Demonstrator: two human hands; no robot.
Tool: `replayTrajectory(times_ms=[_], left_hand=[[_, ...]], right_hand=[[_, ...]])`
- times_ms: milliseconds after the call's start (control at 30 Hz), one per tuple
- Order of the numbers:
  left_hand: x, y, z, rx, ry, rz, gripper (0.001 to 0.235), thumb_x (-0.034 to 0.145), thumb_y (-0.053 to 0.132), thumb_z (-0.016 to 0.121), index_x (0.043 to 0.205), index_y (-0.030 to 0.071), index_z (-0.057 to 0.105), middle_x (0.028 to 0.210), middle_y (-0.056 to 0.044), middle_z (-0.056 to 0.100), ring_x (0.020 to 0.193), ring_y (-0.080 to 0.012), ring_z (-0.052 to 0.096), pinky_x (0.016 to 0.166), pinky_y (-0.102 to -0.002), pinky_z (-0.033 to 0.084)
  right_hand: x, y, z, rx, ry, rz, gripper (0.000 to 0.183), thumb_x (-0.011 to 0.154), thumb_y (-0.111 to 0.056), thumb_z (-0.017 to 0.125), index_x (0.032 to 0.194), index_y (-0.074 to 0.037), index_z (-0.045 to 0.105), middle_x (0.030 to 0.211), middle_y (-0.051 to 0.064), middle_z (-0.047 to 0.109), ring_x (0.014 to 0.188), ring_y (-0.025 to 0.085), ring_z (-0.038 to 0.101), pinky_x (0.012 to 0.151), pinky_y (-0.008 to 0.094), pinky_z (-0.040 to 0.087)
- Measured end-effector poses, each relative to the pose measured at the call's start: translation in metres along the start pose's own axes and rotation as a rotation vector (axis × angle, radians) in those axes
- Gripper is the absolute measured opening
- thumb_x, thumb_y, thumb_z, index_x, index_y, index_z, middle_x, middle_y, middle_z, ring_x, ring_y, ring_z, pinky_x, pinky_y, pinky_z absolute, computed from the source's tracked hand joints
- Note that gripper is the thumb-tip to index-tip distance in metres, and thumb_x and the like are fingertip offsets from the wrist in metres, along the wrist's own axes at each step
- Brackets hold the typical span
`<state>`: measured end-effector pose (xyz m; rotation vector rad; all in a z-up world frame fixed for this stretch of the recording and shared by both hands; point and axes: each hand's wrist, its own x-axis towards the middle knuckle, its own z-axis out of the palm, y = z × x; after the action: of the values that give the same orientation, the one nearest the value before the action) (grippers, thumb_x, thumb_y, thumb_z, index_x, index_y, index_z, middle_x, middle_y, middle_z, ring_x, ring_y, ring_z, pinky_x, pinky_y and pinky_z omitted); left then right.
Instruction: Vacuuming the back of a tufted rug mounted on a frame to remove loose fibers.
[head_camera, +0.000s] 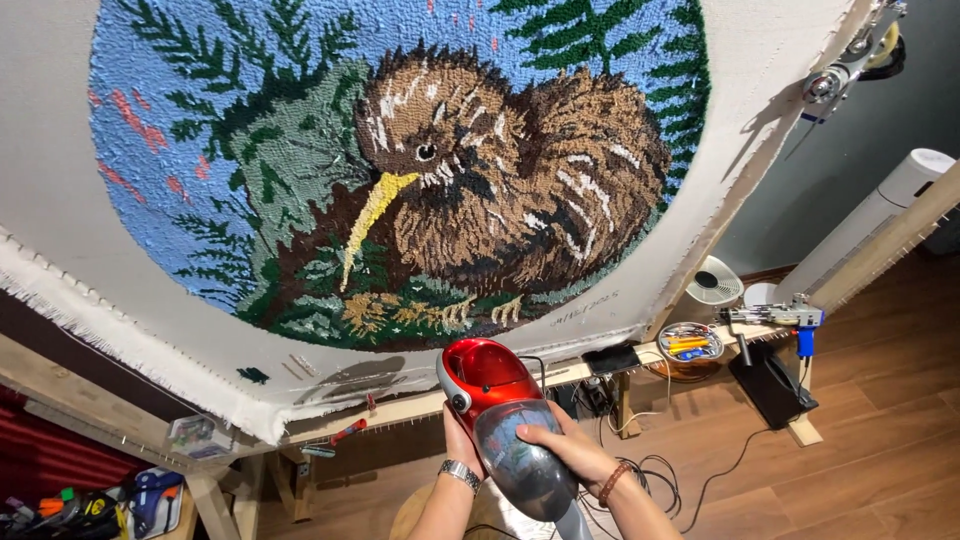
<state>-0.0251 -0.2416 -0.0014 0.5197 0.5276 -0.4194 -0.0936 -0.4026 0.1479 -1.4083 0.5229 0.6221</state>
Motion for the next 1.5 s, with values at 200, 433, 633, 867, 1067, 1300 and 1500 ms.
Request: replayTrajectory(times_ms=[200,433,633,867,1067,1300,1500], left_hand=[[0.001,-0.011,0.005,0.026,0.008,-0.011,0.077,0.091,0.081,0.035,0.111,0.018,0.074,0.114,-0.018,0.074,0.109,-0.0413,0.066,0.091,-0.055,0.054],[-0.002,-0.004,0.008,0.015,0.007,-0.007,0.073,0.092,0.078,0.038,0.109,0.017,0.074,0.114,-0.019,0.074,0.109,-0.0410,0.066,0.090,-0.054,0.055],[-0.005,0.004,0.005,0.028,0.027,0.012,0.074,0.093,0.078,0.036,0.110,0.017,0.074,0.114,-0.018,0.074,0.109,-0.0402,0.066,0.090,-0.054,0.055],[-0.006,0.006,0.016,0.050,0.044,-0.011,0.073,0.091,0.079,0.038,0.109,0.018,0.074,0.112,-0.018,0.075,0.107,-0.0396,0.067,0.089,-0.053,0.055],[-0.002,-0.004,0.037,0.062,-0.036,-0.034,0.070,0.087,0.077,0.046,0.110,0.017,0.075,0.112,-0.019,0.076,0.106,-0.0412,0.067,0.089,-0.054,0.055],[0.011,-0.024,0.057,0.090,-0.097,-0.058,0.068,0.087,0.075,0.048,0.107,0.016,0.075,0.110,-0.019,0.076,0.104,-0.0408,0.067,0.088,-0.053,0.055],[0.021,-0.044,0.086,0.104,-0.120,-0.064,0.067,0.087,0.075,0.049,0.107,0.016,0.075,0.110,-0.018,0.076,0.104,-0.0405,0.067,0.088,-0.053,0.055]], right_hand=[[-0.005,-0.001,-0.009,0.003,0.025,-0.015,0.087,0.070,-0.035,0.082,0.150,-0.019,0.052,0.136,0.019,0.072,0.115,0.036,0.074,0.096,0.047,0.063],[-0.001,0.001,-0.007,-0.005,0.010,-0.005,0.092,0.069,-0.037,0.083,0.152,-0.020,0.049,0.139,0.020,0.069,0.118,0.038,0.072,0.098,0.049,0.063],[0.003,0.000,-0.001,-0.017,0.003,-0.007,0.091,0.070,-0.036,0.082,0.153,-0.021,0.049,0.138,0.018,0.070,0.117,0.036,0.073,0.098,0.047,0.062],[0.003,-0.003,-0.005,0.001,0.011,-0.029,0.089,0.070,-0.035,0.083,0.151,-0.020,0.051,0.138,0.018,0.069,0.118,0.036,0.072,0.098,0.048,0.062],[-0.012,-0.013,-0.018,0.060,0.041,-0.042,0.088,0.071,-0.031,0.082,0.152,-0.019,0.052,0.138,0.018,0.069,0.119,0.034,0.071,0.099,0.046,0.060],[-0.022,-0.018,-0.046,0.032,0.111,-0.057,0.087,0.071,-0.035,0.082,0.152,-0.021,0.053,0.137,0.015,0.071,0.119,0.031,0.071,0.099,0.044,0.059],[-0.023,-0.016,-0.076,0.102,0.116,-0.096,0.087,0.072,-0.031,0.082,0.153,-0.020,0.053,0.136,0.016,0.073,0.118,0.032,0.072,0.099,0.043,0.059]])
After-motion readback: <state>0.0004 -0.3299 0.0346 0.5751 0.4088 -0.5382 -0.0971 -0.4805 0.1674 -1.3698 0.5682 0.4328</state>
